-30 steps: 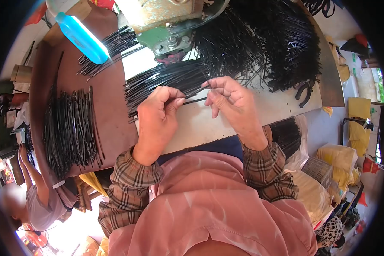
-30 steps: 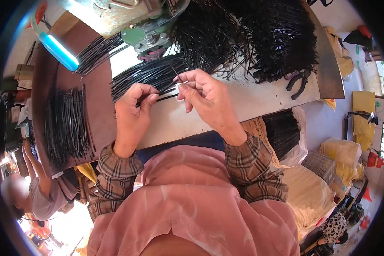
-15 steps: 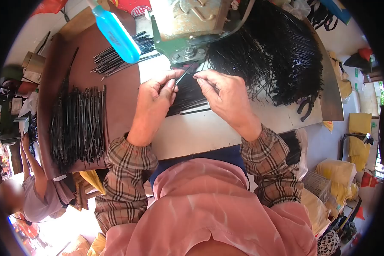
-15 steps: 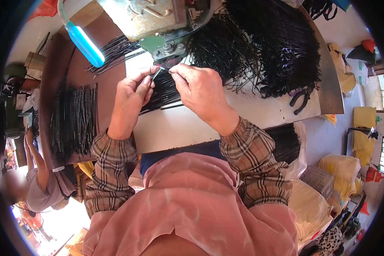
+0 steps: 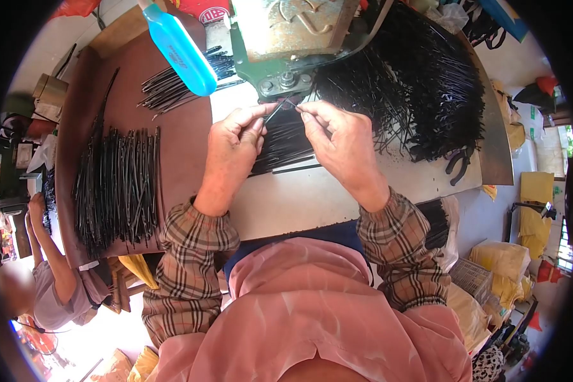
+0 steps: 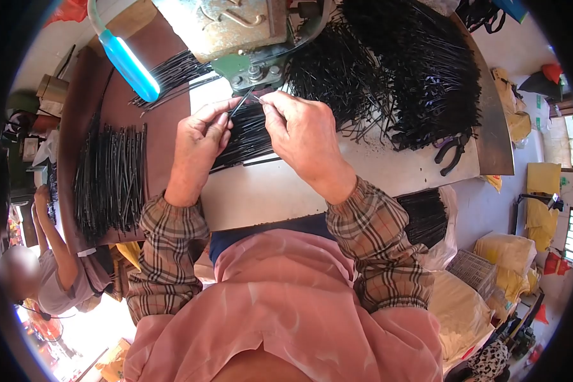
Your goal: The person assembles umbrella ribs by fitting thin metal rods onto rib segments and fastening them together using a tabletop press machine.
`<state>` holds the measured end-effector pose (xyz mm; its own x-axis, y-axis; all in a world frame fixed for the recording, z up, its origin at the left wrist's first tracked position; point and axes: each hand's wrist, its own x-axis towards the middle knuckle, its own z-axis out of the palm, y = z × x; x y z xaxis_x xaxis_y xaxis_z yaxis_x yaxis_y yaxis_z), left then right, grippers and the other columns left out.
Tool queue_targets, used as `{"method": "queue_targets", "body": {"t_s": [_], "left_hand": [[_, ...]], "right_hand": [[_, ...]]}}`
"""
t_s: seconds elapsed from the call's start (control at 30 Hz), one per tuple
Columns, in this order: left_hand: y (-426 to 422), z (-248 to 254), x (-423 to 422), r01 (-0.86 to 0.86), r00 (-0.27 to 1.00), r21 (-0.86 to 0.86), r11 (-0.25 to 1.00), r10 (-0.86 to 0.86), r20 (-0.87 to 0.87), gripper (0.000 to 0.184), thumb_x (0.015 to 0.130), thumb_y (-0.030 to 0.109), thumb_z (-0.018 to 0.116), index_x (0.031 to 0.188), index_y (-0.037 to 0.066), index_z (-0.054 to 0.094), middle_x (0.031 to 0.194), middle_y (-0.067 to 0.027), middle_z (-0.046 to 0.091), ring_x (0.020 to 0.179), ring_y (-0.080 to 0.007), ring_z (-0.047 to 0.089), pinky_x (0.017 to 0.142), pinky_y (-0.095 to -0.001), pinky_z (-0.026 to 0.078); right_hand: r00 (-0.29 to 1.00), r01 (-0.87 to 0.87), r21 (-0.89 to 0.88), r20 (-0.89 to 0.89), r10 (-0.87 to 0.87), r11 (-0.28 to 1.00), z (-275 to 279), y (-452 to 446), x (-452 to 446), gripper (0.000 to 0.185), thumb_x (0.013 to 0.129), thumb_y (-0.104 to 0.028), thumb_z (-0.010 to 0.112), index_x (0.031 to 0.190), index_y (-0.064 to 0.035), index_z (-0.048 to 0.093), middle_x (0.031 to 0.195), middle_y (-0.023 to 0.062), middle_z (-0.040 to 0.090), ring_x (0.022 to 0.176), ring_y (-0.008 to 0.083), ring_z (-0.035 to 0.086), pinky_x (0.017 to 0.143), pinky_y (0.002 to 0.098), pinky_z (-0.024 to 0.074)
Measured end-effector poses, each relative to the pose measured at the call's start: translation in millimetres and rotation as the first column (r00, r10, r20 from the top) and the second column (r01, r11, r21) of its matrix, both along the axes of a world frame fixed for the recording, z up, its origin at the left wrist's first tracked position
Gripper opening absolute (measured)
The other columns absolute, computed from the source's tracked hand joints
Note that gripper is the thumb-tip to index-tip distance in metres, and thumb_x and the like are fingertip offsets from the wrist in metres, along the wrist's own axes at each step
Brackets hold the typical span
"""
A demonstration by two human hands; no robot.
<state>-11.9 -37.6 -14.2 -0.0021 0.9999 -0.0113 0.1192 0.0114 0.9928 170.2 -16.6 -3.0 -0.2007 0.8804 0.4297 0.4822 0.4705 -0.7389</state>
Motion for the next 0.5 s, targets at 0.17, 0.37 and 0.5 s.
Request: {"method": "queue_targets", "body": {"t_s": [0.17,0.37,0.5], "left_hand": [[0.8,0.4,1.1,-0.004,0.999,0.027,1.0,0.006,-0.047,0.03,0.097,-0.001,0.05,0.122,0.005,0.066,0.081,0.0027,0.053,0.06,-0.0017,0.043,0.051,-0.016,0.033],[3.5,-0.8,1.8,-0.018,0.994,0.09,0.996,0.028,-0.103,0.03,0.095,-0.003,0.052,0.118,0.007,0.069,0.077,0.0023,0.053,0.061,-0.0038,0.045,0.053,-0.0194,0.037],[7.8,-5.1,-1.2,0.009,0.99,0.13,0.991,0.01,-0.142,0.031,0.097,-0.002,0.05,0.121,0.006,0.067,0.078,0.0038,0.052,0.061,-0.0018,0.042,0.052,-0.0168,0.033]], "right_hand": [[1.0,0.002,0.0,0.006,-0.002,1.0,-0.5,1.6,-0.1,0.01,0.087,-0.005,0.063,0.095,-0.001,0.068,0.076,0.0207,0.065,0.067,0.0364,0.065,0.057,0.0378,0.05],[0.999,0.003,-0.068,-0.035,-0.005,0.998,-0.2,3.0,-0.6,0.01,0.087,-0.004,0.063,0.095,-0.0004,0.068,0.068,0.0184,0.062,0.054,0.0267,0.06,0.05,0.0319,0.0449],[0.994,-0.021,-0.138,-0.108,0.006,0.99,-8.6,7.7,-0.7,0.01,0.087,-0.004,0.064,0.096,0.0,0.069,0.06,0.0111,0.056,0.048,0.0107,0.048,0.046,0.0257,0.0384]]}}
